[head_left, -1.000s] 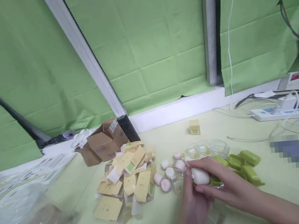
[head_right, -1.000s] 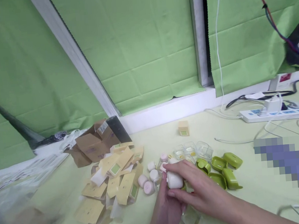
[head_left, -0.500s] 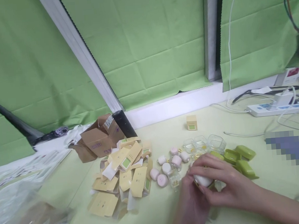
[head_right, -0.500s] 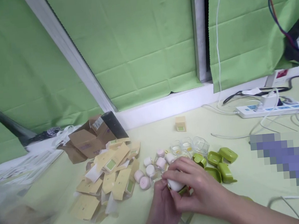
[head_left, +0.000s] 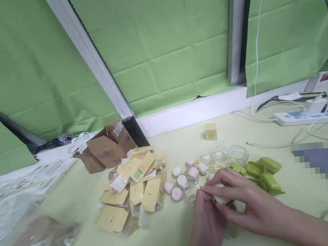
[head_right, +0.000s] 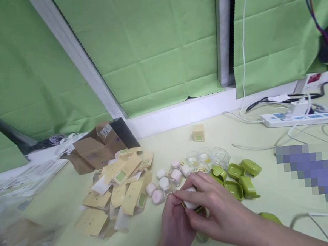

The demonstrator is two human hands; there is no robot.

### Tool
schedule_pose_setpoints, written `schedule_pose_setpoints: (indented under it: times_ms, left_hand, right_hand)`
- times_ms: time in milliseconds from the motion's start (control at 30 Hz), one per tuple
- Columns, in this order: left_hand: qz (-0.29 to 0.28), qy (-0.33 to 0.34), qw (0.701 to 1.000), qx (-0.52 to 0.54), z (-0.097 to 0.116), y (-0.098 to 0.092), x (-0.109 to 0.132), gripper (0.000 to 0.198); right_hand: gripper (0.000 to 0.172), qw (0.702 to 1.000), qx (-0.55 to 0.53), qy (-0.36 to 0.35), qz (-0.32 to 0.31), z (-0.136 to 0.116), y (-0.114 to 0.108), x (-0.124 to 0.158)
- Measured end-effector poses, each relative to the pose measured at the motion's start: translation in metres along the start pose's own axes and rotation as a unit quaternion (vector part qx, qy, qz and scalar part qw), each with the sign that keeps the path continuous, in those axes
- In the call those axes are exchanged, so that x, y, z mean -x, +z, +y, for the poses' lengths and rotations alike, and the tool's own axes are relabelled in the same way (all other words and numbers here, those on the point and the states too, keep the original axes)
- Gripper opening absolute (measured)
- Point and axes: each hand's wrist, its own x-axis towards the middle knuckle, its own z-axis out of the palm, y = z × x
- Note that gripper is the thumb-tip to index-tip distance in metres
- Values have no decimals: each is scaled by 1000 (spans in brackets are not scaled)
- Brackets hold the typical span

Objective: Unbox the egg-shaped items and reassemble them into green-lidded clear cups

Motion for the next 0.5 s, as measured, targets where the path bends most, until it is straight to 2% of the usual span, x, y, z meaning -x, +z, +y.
schedule_pose_setpoints:
  times_ms: [167,300,333,433,500]
  left_hand:
    - [-4,-10,1000,-10,3,0,1,32]
    - [15,30,998,-55,7,2,3,34]
    - [25,41,996,-76,8,3,4,33]
    - [42,53,987,-143,13,2,4,36]
    - [43,56,981,-179,15,2,4,39]
  right_hand:
    - [38,998,4,26,-59,-3,-11,-1]
    - [56,994,-59,61,-64,5,-23,-1]
    - [53,994,-74,65,-52,8,-26,-1]
    - [22,993,-100,46,-30,14,-33,-3]
    - [12,994,-101,30,-28,16,-35,-5]
